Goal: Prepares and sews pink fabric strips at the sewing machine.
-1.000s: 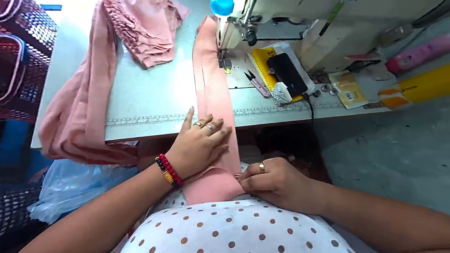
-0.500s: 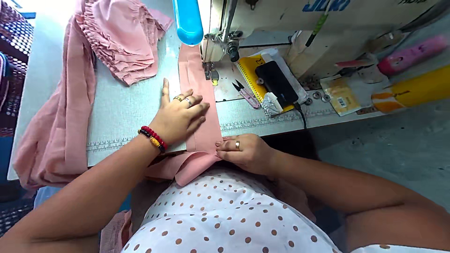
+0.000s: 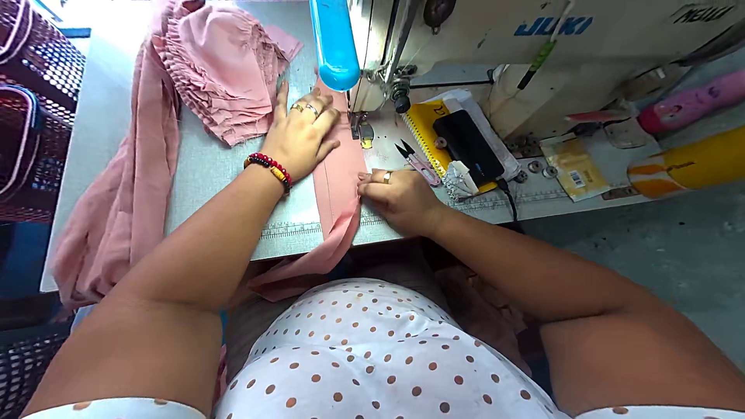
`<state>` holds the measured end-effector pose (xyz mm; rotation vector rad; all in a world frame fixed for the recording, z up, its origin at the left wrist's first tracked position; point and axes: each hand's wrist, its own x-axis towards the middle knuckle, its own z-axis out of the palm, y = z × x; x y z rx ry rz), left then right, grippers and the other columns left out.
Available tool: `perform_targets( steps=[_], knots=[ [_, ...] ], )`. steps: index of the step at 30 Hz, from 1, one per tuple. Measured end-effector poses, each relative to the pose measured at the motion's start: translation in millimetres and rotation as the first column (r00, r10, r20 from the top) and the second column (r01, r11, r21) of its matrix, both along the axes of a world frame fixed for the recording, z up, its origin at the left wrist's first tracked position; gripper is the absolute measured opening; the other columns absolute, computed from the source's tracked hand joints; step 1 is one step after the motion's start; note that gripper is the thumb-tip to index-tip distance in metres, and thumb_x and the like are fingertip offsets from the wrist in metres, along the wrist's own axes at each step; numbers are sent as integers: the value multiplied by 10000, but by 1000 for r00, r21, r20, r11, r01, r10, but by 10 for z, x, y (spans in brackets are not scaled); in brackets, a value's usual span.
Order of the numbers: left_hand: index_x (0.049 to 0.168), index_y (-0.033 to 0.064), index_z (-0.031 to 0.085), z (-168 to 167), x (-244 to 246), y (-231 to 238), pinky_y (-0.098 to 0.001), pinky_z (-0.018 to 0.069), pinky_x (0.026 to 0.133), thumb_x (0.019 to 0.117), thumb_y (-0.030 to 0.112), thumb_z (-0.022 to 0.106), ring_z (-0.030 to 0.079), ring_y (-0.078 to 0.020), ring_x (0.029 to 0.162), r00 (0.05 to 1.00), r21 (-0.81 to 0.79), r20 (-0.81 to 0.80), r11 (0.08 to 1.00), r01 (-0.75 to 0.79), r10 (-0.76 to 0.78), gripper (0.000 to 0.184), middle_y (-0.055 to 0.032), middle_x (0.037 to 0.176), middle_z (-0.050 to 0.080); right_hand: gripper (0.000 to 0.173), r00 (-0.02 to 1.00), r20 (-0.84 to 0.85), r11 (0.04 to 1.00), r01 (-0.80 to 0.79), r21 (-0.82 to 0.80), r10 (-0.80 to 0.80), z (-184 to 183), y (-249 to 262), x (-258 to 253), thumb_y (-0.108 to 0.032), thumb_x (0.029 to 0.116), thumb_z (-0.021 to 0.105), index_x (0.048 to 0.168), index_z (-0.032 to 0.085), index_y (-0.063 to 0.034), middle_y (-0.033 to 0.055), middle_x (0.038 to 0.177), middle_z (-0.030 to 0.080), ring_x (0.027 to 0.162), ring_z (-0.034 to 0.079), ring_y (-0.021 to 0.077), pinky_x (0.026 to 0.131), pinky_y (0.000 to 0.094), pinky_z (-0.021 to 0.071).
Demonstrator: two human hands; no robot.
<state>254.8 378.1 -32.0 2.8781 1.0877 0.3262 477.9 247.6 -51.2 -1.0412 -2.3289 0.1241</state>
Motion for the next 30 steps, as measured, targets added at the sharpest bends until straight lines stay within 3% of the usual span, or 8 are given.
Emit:
perform_targets(
  steps=[6,9,12,16,19,22,26,30],
  knots=[
    [856,33,730,5,40,-755,-586,333,1130,981,304,594,491,-375,1325,930,-381,349,924,30,114,328,-179,1307,621,278,964,-23,952,257,-168,-264,51,24,-189,-66,1004,532,1180,746,-43,148,1251,721,1245,656,298,1101,470,491],
    [842,22,711,20,-2,-1135,-577,367,1099,961,253,619,543,-346,1252,924,-485,343,874,18,171,276,-154,1212,655,263,847,-318,886,320,-335,-426,109,-393,-370,-138,989,611,1192,670,18,161,1150,691,1072,674,247,920,405,567],
    [888,56,663,163,-52,-1456,-357,470,830,1037,189,522,589,-150,911,795,-655,467,756,17,386,245,-47,917,628,268,704,-512,783,102,-614,-493,212,-912,-516,-194,973,677,1162,604,-19,73,972,675,752,667,101,642,271,582],
    [949,103,583,291,-141,-1830,-197,427,502,1079,183,471,510,-65,540,660,-801,531,568,188,531,189,-12,702,571,333,572,-522,507,-204,-838,-633,315,-1131,-536,-118,966,682,1257,551,-23,24,848,665,679,641,71,631,234,559],
    [985,90,548,242,-199,-1921,-200,423,494,1078,176,498,498,-71,515,677,-819,504,546,177,536,136,-25,681,552,99,486,-515,438,-272,-857,-706,269,-1166,-557,-82,1008,607,1082,649,-32,26,834,654,675,590,61,608,203,493],
    [1075,90,578,253,-288,-2007,-222,513,554,1022,104,595,597,-85,606,707,-812,494,560,167,506,58,-35,792,633,182,518,-530,464,-263,-846,-672,299,-1226,-589,-188,1045,573,1165,646,-72,20,959,673,779,617,58,670,219,508],
    [1013,107,593,300,-238,-2159,-165,404,433,1048,121,556,494,-42,495,675,-911,396,358,204,623,54,-12,721,598,90,440,-627,599,-222,-769,-642,319,-1303,-613,-148,1021,612,1024,673,-82,19,896,659,766,632,79,702,253,555],
    [1007,52,660,250,-313,-2184,-312,508,693,1019,162,608,592,-128,785,787,-746,392,666,-31,476,123,-64,964,616,115,402,-646,539,-357,-763,-649,272,-1355,-500,-170,1068,510,1056,600,-99,17,950,641,866,647,94,827,311,566]
  ],
)
